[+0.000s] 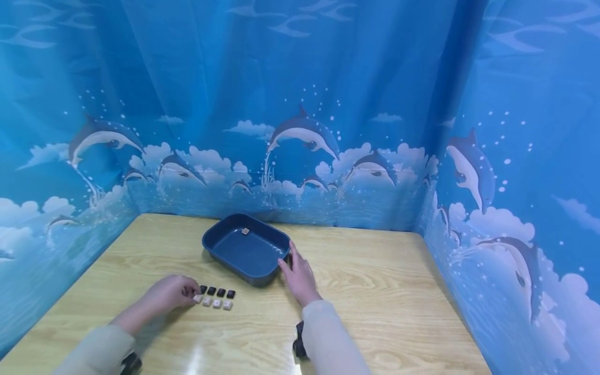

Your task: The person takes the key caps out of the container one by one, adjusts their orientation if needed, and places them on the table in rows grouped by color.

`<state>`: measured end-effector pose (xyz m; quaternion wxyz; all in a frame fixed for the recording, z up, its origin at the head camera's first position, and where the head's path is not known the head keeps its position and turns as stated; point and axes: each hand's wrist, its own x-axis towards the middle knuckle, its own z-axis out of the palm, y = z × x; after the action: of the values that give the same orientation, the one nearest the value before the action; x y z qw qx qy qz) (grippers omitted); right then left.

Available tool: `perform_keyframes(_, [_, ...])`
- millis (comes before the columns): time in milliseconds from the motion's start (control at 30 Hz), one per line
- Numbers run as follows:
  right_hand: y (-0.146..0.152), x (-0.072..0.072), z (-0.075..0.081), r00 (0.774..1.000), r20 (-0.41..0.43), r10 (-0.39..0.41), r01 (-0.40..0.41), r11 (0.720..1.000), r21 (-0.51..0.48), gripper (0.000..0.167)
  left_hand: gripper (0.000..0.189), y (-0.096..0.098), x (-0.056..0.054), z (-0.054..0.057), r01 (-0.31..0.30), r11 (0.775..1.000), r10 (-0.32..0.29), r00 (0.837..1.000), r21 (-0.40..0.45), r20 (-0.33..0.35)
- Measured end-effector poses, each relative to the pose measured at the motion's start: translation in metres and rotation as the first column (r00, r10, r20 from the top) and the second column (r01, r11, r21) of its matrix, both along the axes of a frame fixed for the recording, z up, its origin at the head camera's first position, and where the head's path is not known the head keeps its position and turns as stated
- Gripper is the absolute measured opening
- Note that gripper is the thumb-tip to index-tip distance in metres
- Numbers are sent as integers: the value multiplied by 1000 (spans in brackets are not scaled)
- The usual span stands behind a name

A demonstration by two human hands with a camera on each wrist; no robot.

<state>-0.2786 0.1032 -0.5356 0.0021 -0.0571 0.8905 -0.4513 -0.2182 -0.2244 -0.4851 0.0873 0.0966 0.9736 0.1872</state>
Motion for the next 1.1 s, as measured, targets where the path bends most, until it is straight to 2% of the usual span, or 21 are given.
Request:
perform_keyframes(267, [-1, 2, 3, 1000, 5, -3, 3, 1000, -3, 66, 27, -2, 2, 3, 21, 999, -22, 1000, 34, 1])
perform_keyframes(433, [-1, 2, 3, 1000, -2, 1, -1, 1000, -2, 65, 27, -2, 0, 15, 21, 999, -22, 1000, 40, 12])
perform_keyframes(500, [-1, 3, 3, 1000, -4, -1, 1, 1000, -2, 65, 25, -1, -2, 22, 42, 998, -42, 999, 42, 13])
perform_keyframes(667, [0, 1, 2, 1000, -10, -4, 4, 1000, -2, 65, 23, 5, -11, 36, 94, 995, -94, 995, 32, 15])
perform_keyframes(800, [0, 1, 0, 1000, -11, -2, 2, 1000, -1, 65, 19, 12, -21, 46, 129, 992, -129, 991, -7, 24])
perform_keyframes(933, [0, 0, 1, 1000, -3, 0, 0, 1000, -6, 65, 16, 16, -33, 56, 170, 984, -169, 985, -60, 24])
perform_keyframes(1100, [0, 0, 0, 1000, 5, 1, -1, 1000, -14, 66, 14, 20, -50, 70, 228, 972, -227, 974, -63, 26])
